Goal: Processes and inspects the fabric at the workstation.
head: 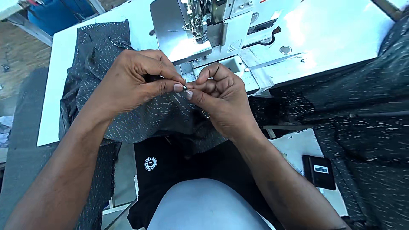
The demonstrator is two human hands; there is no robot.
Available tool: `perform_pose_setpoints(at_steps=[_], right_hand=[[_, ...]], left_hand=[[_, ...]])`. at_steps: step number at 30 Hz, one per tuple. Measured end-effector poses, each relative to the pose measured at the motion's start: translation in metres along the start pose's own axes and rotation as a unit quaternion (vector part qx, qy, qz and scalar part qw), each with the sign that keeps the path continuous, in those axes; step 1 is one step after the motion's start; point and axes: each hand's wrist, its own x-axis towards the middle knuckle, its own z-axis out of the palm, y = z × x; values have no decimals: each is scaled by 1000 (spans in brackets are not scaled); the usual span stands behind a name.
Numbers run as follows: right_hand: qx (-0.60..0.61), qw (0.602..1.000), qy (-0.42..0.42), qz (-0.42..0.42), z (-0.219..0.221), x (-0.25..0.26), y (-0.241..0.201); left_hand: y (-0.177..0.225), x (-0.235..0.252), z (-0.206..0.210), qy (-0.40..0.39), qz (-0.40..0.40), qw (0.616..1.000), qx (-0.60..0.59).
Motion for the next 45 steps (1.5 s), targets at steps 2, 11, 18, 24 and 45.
perform_pose_setpoints(at_steps=[2,11,18,24,45], right_hand=[[2,1000,-11,-8,-1,1,0],[-275,947,-111,-125,-32,-1,13],[-190,980,-19,-50,-22,2,5],[-113,993,30,0,-8,9,5],[-199,973,38,111,-60,17,23]], left_hand=[[-3,3,1,-40,-14,999,-15],[23,7,-20,27,4,992,124],[28,4,-48,1,2,990,143],[32,-9,-46,46,-47,990,121],[-35,46,49,67,-37,920,384]])
